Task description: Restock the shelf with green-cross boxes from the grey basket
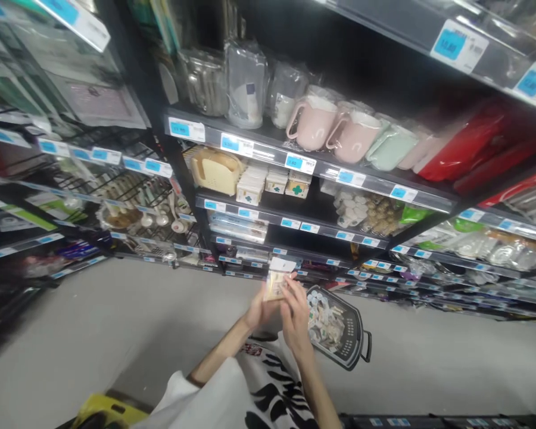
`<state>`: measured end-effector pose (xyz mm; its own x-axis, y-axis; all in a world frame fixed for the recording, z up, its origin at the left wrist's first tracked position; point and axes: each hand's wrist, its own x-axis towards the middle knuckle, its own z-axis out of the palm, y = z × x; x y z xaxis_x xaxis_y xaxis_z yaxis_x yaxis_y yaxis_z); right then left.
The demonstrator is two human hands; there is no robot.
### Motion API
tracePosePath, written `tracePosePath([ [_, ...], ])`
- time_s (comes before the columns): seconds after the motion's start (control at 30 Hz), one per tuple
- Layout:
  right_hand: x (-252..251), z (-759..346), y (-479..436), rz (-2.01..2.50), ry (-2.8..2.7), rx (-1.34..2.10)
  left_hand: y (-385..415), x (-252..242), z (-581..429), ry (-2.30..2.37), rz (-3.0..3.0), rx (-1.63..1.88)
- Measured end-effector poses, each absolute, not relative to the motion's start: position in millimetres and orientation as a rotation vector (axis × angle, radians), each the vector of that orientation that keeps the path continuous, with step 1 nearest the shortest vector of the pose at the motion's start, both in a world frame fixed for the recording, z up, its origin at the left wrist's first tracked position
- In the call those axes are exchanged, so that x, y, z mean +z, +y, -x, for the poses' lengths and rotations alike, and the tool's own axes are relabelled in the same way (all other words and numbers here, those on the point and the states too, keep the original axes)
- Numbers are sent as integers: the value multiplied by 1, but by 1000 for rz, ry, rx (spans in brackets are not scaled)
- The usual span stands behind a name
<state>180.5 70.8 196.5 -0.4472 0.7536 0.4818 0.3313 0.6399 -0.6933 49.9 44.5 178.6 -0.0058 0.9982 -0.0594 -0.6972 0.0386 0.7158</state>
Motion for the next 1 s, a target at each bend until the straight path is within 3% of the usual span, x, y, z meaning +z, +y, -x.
tracePosePath([
  [0.17, 188, -163, 70, 657, -2273, 225, 48, 181, -37, 595, -416, 1410],
  [0.57, 177, -151, 71, 578, -2311, 293, 40, 161, -29, 601, -324, 1496],
  [0.77, 167, -156, 72, 691, -2185, 572, 37, 161, -34, 634, -269, 1625],
  [1.0, 161, -162, 78, 1126, -1452, 1297, 51, 148, -35, 1131, -425, 1741],
])
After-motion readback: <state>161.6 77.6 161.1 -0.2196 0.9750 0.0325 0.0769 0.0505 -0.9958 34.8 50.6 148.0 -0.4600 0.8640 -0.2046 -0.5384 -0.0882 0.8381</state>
